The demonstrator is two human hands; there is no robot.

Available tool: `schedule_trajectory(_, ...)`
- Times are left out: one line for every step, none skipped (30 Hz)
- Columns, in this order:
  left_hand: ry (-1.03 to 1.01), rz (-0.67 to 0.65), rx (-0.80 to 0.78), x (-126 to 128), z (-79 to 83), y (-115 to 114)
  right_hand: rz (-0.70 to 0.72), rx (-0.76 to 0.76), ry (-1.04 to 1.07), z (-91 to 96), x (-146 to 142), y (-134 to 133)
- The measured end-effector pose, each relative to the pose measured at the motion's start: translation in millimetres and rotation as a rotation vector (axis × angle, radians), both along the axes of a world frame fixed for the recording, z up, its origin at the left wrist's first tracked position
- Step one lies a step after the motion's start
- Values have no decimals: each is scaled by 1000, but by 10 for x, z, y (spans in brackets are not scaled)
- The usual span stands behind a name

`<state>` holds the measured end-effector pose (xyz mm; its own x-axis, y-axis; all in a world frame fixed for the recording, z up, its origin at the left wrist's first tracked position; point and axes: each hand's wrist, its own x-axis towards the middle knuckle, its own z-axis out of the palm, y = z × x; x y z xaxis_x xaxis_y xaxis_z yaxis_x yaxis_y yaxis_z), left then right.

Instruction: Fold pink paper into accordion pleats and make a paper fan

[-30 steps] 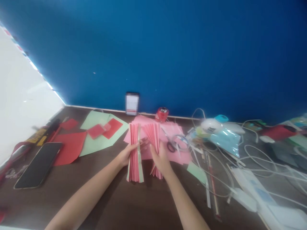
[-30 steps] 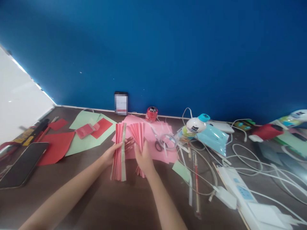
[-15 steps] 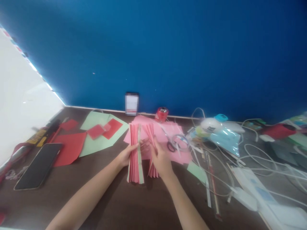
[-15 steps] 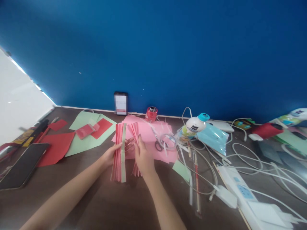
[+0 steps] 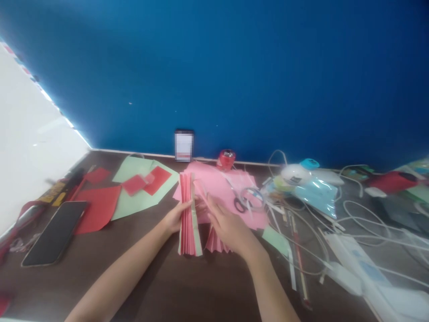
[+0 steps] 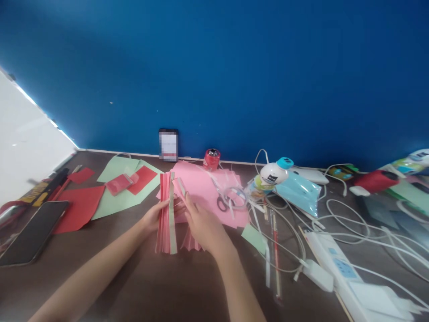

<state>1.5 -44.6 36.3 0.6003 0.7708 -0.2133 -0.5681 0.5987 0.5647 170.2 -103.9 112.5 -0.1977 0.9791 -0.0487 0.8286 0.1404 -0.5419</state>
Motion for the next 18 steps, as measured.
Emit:
schedule_trajectory(0, -1, -3, 1, -1, 2, 0, -5, 8, 13, 3, -13)
schedule_trajectory(3, 2, -4, 2, -3, 4, 5, -6, 17, 29, 5, -25)
schedule_trajectory(9, 7, -6, 1, -5, 7, 16, -1, 27, 47, 5, -37)
schedule_trajectory(19, 13, -9, -1, -7, 9, 32, 7, 38, 69, 5, -48)
schedule_trajectory(35, 22, -14, -4, -7, 11, 48, 15, 50, 93, 2, -58)
schedule_trajectory(59, 33, -22, -7, -7, 13, 60, 21, 59, 118, -3, -67)
schedule_trajectory(89, 47, -31, -10, -4, 16, 63, 21, 58, 140, -14, -75)
schedule_trajectory(121, 66, -36, -11, -1, 18, 60, 11, 42, 157, -30, -81)
schedule_trajectory(151, 84, -35, -10, 5, 20, 50, -4, 8, 168, -54, -85)
schedule_trajectory(177, 101, -25, -7, 12, 22, 38, -16, -42, 169, -85, -87)
schedule_trajectory(199, 112, -10, -2, 20, 23, 26, -21, -102, 162, -122, -88)
schedule_trajectory(218, 119, 7, 6, 29, 24, 17, -16, -164, 148, -163, -87)
schedule_trajectory(234, 123, 25, 15, 39, 23, 12, -3, -222, 129, -205, -86)
schedule_trajectory(248, 129, 40, 26, 50, 20, 6, 14, -272, 108, -245, -85)
schedule_trajectory(259, 138, 54, 38, 62, 16, 2, 28, -308, 91, -279, -84)
schedule_trajectory(264, 151, 70, 49, 74, 12, -5, 34, -327, 79, -304, -85)
schedule_trajectory(266, 162, 86, 60, 85, 8, -14, 33, -323, 77, -317, -87)
schedule_trajectory(265, 168, 103, 70, 95, 4, -21, 28, -296, 82, -317, -89)
